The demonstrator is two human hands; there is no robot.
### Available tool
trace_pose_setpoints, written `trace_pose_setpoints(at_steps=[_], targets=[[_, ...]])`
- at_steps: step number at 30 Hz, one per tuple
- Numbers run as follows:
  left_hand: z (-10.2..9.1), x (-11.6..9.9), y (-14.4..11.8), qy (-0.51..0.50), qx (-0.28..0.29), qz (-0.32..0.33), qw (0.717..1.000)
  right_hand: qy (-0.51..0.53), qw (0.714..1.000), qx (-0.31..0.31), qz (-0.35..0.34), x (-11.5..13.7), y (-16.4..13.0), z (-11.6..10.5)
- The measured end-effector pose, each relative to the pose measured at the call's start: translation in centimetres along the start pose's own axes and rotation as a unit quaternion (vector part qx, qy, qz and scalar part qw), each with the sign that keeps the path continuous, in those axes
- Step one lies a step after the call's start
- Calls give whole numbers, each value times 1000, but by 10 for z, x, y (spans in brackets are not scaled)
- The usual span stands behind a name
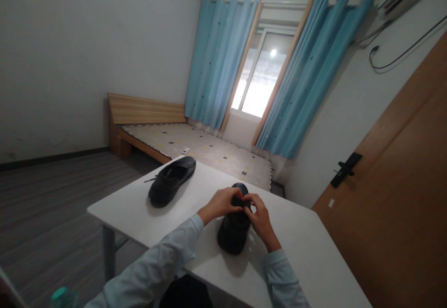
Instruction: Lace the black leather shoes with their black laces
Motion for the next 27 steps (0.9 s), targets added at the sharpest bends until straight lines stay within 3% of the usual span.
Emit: trace_pose_setpoints(at_steps=[5,10,19,27], targets=[[1,-8,9,109,41,5,993,17,1000,6,0,2,-4,1],[0,-8,12,135,46,25,989,54,998,12,3,2,-5,1],[-4,-1,-1,45,-46,39,997,29,999,5,14,0,-2,0],[-2,-3,-2,64,-60,51,995,6,1000,-20,5,3,-1,0]])
Point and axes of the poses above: each hand's wrist, its own y-axis towards the middle knuckle, its own z-axis out of the palm, x = y × z, the point moved 7 cm from there along y, towards the middle knuckle, and after that the axes turned 1 degree about -y, right-handed, at the moved point
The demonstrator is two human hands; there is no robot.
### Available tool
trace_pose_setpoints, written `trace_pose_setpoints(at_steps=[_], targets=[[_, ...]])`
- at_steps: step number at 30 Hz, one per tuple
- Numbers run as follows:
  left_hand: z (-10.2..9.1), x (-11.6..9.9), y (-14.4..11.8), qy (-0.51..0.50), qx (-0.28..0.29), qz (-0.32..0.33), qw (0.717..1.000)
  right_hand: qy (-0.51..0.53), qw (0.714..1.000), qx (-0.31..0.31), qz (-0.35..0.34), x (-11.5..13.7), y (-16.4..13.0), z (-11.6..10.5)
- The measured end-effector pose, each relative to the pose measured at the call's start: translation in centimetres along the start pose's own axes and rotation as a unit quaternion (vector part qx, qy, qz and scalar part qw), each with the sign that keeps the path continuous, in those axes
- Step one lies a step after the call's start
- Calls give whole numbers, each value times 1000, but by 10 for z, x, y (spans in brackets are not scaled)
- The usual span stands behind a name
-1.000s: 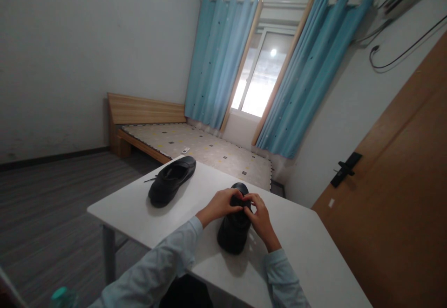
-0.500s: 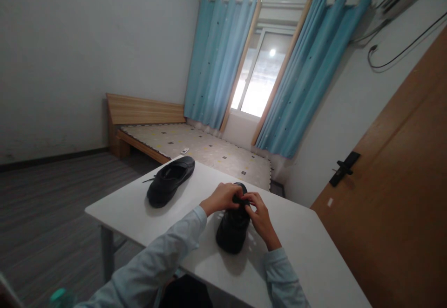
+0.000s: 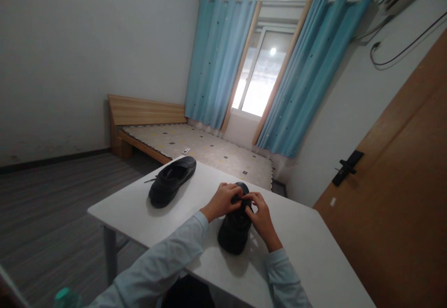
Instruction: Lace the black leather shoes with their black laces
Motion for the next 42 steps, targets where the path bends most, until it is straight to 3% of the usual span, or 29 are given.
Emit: trace_pose_setpoints(at_steps=[14,25,42], targets=[[0,2,1,-79,-34,7,996,-2,1000,-9,-10,-4,2,2],[2,8,2,-120,-15,-30,992,-4,1000,-1,-26,3,2,-1],[3,7,2,-155,-14,-26,988,-24,997,-70,-16,6,2,-4]])
Point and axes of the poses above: each hand's wrist, its own y-axis towards the middle knuckle, its own z-axis out of the palm, x = y × z, the point moved 7 cm from there along y, towards the middle knuckle, and after that the axes turned 1 degree about -y, right-handed, at the moved point
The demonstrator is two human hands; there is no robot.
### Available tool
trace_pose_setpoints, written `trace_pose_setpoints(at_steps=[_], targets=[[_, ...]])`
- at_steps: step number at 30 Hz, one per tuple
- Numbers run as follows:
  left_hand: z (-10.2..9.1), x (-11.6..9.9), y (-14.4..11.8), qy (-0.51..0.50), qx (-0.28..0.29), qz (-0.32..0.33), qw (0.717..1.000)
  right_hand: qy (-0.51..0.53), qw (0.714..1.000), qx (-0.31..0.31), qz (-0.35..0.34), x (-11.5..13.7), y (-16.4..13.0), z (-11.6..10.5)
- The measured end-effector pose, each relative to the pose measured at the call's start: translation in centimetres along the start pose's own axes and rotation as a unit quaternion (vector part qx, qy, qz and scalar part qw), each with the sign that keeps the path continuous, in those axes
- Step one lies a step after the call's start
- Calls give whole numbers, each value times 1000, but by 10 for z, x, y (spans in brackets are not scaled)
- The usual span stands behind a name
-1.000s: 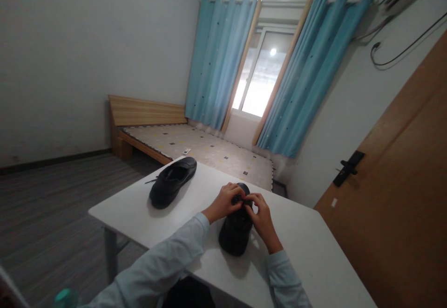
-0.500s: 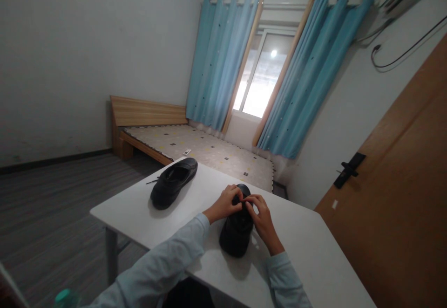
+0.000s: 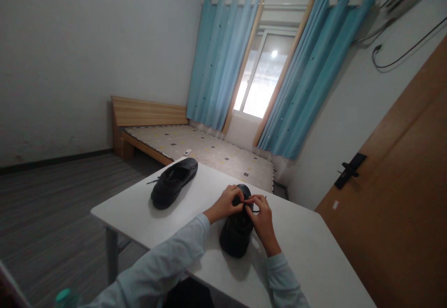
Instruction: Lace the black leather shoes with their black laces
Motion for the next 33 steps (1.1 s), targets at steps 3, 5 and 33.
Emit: trace_pose_setpoints(at_steps=[3,5,33], targets=[[0,1,0,5,-2,-6,1000,-32,999,-20,-4,0,-2,-2],[1,2,0,9,-3,-10,1000,-55,998,-27,-11,1,-3,-3],[0,0,-1,-27,-6,10,1000,-55,998,-18,4,-12,-7,3]])
Point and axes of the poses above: each hand's wrist, its own y-axis towards the middle knuckle, its own z-axis out of the palm, x = y × z, the point moved 7 cm from there along y, towards the middle knuckle, and after that the axes turned 1 degree about -y, right-handed, at the moved point
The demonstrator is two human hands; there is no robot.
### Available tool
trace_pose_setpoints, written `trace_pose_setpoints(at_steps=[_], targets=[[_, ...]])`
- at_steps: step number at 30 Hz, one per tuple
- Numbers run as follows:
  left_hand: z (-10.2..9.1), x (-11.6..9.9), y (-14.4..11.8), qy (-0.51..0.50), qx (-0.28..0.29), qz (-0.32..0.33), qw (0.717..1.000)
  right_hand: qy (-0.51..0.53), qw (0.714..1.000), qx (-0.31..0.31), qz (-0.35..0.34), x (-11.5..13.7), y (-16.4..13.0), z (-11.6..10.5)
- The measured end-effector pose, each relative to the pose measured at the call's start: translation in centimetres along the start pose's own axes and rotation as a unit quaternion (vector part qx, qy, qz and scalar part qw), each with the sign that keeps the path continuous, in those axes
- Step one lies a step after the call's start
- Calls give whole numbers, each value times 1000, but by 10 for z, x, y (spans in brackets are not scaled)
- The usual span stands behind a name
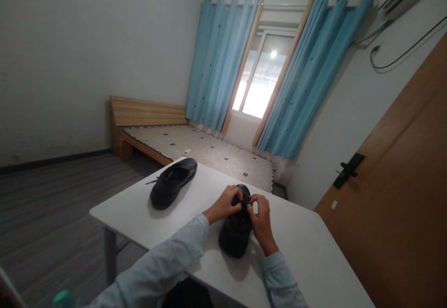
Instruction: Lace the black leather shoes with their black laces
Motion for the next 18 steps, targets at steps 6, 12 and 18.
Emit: trace_pose_setpoints(at_steps=[6,12,18], targets=[[-1,-2,0,4,2,5,1000,-40,998,-22,47,-2,0,-4],[-2,-3,-1,-4,1,-3,1000,-31,992,-93,84,-12,0,-20],[-4,-1,-3,-58,-14,-31,998,30,972,-165,164,-39,1,-43]])
Point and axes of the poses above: each hand's wrist, its own y-axis towards the middle knuckle, its own z-axis out of the palm, x = y × z, the point moved 7 cm from there along y, towards the middle knuckle, and after that the axes turned 1 degree about -y, right-handed, at the moved point
